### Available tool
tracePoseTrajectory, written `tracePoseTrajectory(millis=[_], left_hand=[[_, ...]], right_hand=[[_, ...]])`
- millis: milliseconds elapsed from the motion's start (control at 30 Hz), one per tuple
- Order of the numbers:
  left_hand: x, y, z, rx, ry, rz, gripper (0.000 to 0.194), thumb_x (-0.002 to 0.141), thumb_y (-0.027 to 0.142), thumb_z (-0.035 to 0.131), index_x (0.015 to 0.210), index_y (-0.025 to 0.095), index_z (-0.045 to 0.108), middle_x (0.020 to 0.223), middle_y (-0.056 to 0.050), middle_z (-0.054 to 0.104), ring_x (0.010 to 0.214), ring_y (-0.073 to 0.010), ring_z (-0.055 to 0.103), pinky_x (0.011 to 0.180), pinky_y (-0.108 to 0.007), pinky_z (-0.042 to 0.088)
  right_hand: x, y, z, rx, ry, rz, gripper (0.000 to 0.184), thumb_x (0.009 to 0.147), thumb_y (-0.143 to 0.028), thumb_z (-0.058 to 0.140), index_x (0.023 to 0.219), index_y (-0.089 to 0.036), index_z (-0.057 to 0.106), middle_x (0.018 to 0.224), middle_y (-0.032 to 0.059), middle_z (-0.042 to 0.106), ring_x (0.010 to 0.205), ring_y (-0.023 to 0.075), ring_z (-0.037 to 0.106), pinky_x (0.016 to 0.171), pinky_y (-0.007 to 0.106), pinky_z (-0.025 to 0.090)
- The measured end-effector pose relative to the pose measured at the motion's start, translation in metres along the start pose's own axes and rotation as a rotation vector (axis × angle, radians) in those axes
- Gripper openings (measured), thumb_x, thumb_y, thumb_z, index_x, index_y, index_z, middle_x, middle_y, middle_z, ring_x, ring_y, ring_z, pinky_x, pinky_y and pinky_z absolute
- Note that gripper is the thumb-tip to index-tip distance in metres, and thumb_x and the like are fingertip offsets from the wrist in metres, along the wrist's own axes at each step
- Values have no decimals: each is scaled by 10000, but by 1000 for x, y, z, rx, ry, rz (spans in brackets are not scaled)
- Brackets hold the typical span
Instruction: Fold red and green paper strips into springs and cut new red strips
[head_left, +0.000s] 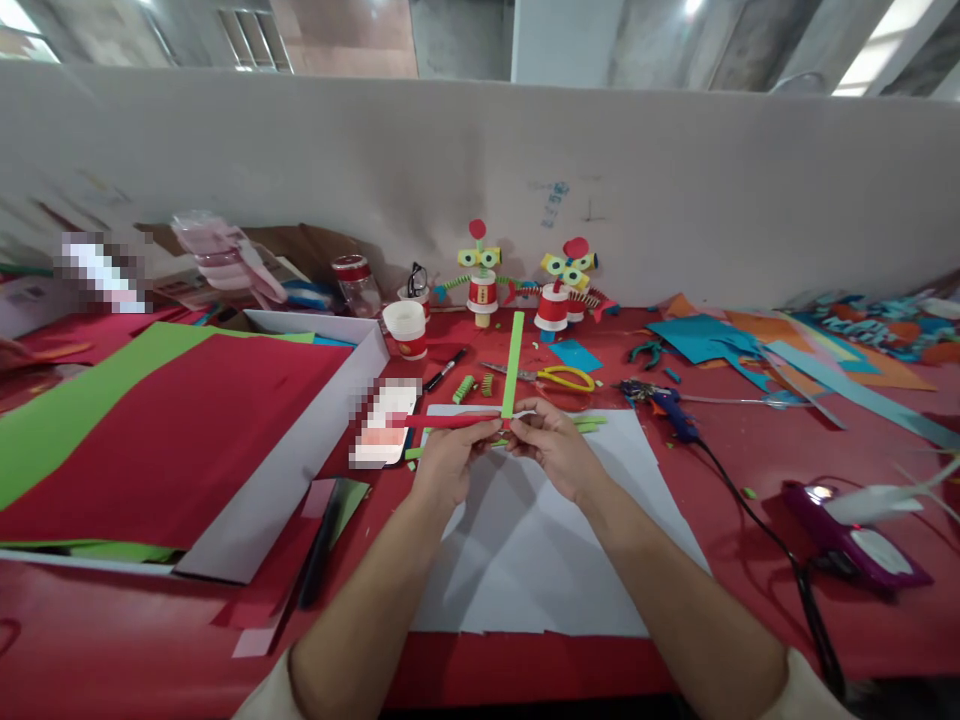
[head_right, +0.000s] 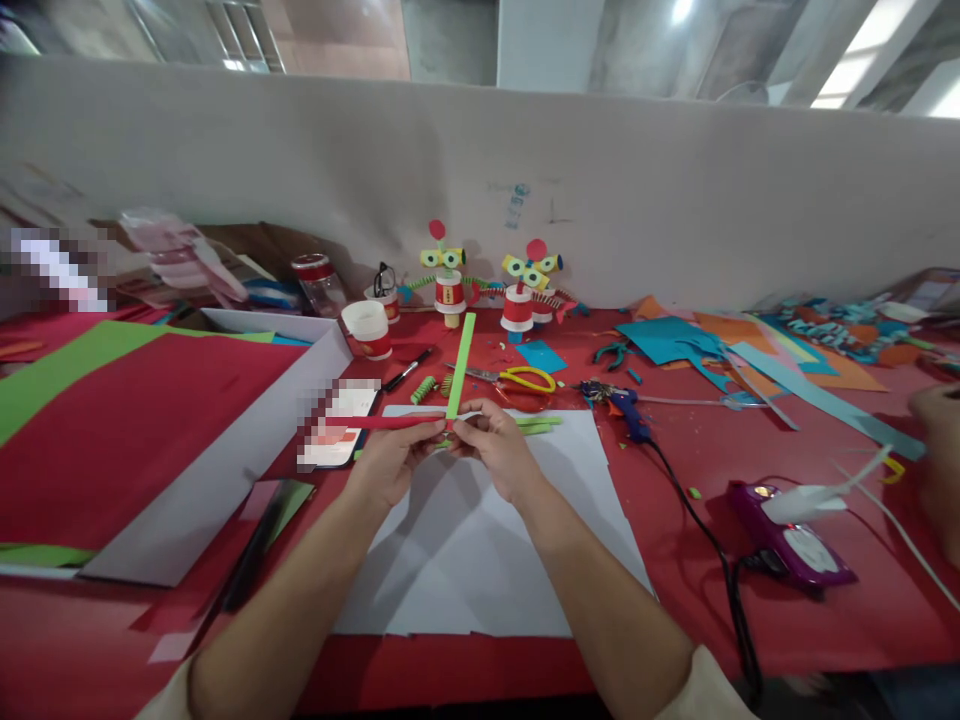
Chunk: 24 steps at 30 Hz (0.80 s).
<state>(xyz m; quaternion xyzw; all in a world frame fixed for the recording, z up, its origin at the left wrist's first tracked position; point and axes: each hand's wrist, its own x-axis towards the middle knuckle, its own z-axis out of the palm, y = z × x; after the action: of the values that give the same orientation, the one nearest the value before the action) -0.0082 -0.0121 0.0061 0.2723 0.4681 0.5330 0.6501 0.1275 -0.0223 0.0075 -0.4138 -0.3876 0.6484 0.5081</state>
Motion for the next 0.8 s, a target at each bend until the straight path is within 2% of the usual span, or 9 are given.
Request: tracePoseTrajectory(millis=[167,367,800], left_hand=[[1,0,-1,19,-71,-32,175,489,160,751,655,127,708,551,-19,648,522,-108,562,542,-236,441],[2,-2,-2,14,-69,-36,140,503,160,740,625,141,673,557,-2,637,535,-99,565,556,-223,450],[1,-5,-2,-18,-104,46,155,521,177,743,641,144,650,587,-3,636,556,-103,575,571,-231,437]], right_hand=[[1,1,-2,-26,-36,44,282,597,-326,776,773,-193,601,627,-32,653,539,102,588,572,240,456],[2,2,-3,12,22,54,284,577,-291,773,785,-199,605,564,-50,630,526,101,585,541,221,430],[3,5,-5,42,-42,22,221,624,-285,751,768,-202,604,591,-38,642,539,100,591,533,205,427]])
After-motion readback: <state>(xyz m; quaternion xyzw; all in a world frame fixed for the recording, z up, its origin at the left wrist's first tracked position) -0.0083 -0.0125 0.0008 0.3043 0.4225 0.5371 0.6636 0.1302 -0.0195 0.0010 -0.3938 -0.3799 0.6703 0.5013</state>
